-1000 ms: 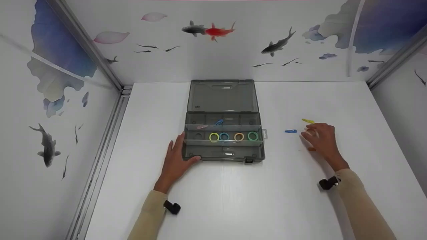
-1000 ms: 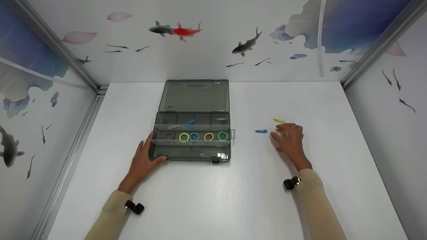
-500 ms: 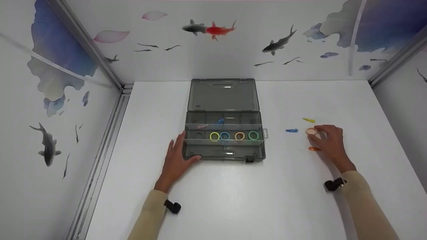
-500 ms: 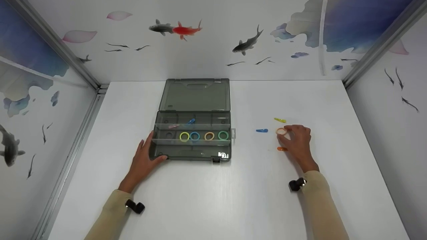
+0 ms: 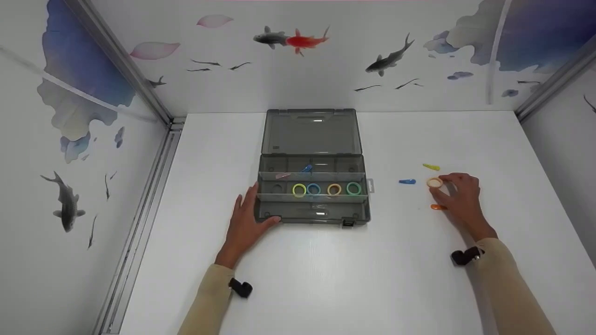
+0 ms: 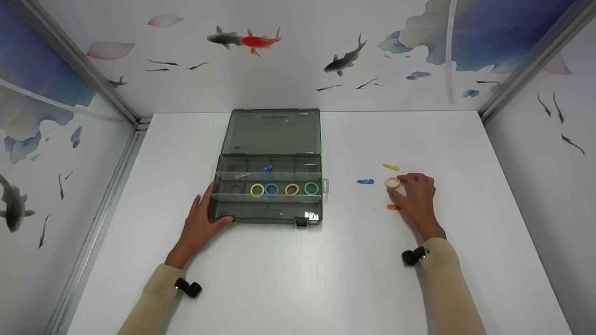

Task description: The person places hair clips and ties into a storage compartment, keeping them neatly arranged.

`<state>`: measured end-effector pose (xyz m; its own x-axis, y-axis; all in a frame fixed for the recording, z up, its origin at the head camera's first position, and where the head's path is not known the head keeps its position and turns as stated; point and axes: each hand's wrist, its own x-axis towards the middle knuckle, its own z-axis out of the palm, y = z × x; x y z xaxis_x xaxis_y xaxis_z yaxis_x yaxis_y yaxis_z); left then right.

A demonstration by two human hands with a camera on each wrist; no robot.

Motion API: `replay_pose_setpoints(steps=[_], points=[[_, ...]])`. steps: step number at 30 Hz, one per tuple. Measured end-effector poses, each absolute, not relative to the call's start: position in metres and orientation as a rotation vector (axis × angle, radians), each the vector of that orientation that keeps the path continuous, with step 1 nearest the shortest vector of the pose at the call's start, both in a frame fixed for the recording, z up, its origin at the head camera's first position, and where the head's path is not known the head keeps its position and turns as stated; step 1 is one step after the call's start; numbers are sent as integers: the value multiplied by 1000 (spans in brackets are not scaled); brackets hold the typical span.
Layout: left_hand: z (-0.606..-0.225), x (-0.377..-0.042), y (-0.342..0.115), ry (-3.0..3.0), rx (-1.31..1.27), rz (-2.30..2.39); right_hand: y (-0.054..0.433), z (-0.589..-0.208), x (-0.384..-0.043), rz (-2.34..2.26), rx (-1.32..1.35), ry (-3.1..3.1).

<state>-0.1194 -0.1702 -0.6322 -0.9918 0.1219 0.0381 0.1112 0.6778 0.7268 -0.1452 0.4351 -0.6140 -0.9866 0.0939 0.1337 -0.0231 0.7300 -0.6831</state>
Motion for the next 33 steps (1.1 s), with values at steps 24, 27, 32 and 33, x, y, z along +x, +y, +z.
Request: replay_pose_setpoints(steps=[24,27,32,33], points=[[-628,-117,-168,2858,196,1237,420,-606,-144,1245,-182,-2680],[-628,-117,-169,2855,195,1245,415,-602,-145,1269,-152,-2652],[-631,-118,-170,2871,200,1242,404,-597,-149,1271,-82,-2607],[-631,-119,-170,2874,206,1239,402,-596,-150,1254,-58,-2610]])
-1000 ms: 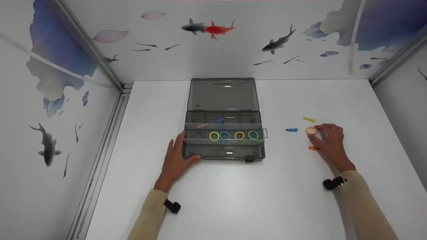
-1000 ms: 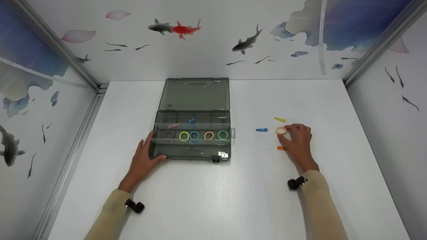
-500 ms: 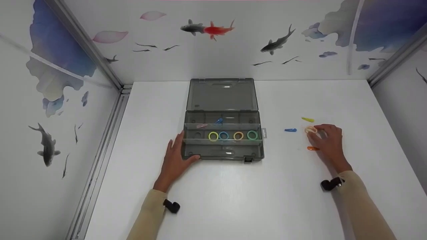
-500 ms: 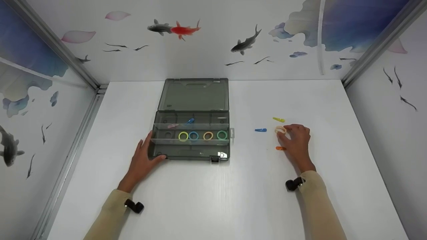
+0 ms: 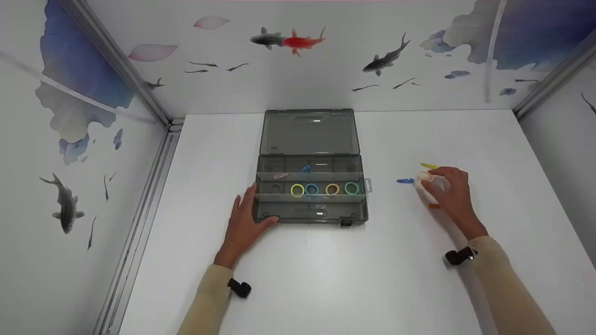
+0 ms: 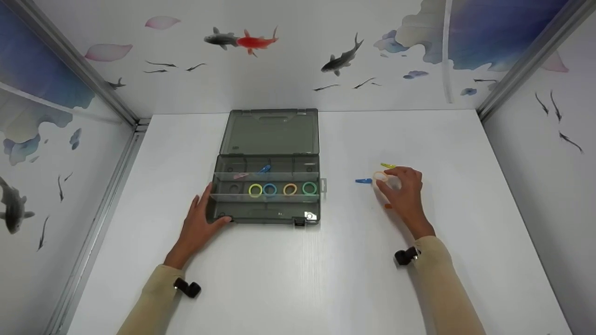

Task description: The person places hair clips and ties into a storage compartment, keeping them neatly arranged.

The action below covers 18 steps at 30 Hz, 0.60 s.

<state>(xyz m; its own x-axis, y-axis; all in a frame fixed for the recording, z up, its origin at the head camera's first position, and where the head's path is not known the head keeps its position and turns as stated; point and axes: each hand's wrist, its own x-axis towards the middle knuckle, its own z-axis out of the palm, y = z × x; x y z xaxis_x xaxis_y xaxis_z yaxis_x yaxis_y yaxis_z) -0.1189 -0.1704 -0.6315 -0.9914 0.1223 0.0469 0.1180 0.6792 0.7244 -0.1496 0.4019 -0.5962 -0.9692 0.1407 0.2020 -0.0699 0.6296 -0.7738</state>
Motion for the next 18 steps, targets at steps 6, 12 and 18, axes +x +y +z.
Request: replay_pose_setpoints(steps=[6,12,18], points=[[-633,-119,-172,2868,213,1254,383,-590,-154,1263,109,-2579],[-633,-118,-171,2861,206,1264,361,-588,-160,1235,274,-2555],[-632,-118,-171,2858,208,1270,339,-582,-164,1235,329,-2603]])
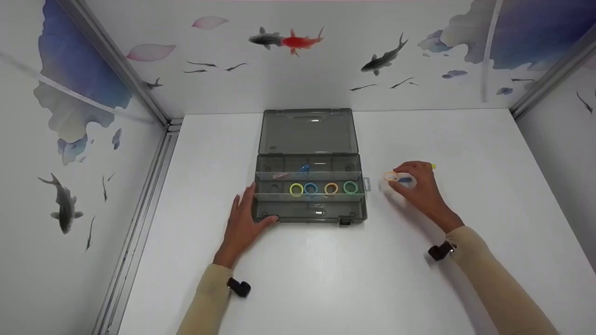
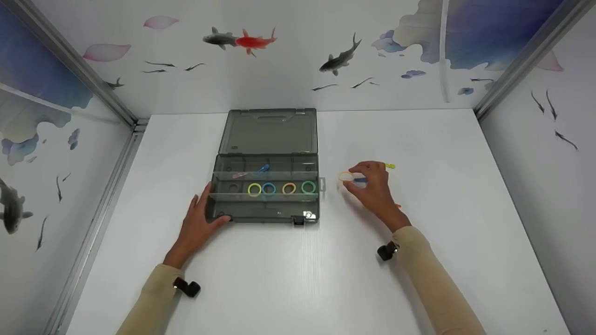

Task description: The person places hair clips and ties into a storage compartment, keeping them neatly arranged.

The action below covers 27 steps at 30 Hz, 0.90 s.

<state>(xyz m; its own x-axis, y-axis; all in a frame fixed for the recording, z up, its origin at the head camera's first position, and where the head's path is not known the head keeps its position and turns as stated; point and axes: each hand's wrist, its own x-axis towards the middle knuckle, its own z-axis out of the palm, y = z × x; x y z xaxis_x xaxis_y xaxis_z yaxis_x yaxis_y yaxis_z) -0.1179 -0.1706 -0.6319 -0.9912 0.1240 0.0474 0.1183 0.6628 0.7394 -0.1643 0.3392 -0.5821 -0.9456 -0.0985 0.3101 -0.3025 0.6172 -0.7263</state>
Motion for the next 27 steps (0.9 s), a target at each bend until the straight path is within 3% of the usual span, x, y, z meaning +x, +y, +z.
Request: replay_pose_setpoints(steps=[27], points=[[-630,-119,-170,2849,211,1272,253,-568,-186,1183,702,-2667]])
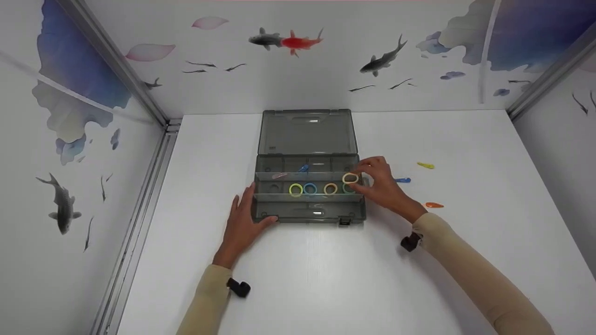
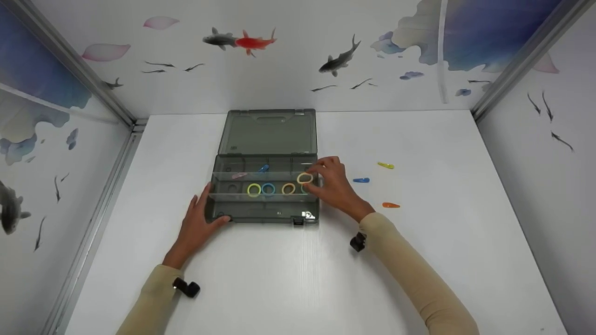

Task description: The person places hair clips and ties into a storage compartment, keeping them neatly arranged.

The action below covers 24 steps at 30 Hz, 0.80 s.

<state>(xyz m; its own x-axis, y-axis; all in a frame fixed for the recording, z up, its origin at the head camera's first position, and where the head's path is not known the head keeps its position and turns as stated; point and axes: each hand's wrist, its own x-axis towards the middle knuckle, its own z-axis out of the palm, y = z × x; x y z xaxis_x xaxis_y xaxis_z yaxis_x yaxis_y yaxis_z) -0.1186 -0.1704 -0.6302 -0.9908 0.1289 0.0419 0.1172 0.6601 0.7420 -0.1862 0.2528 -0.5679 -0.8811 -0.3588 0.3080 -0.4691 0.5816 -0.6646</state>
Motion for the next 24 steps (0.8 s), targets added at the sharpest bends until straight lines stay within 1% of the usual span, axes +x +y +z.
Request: replay_pose_setpoints(steps=[15,24], points=[[-629,-118,-170,2873,225,1243,208,-561,-202,1116,932,-2658],[-631,-118,-170,2870,224,1250,184,-557,-208,1179,991,-2695]])
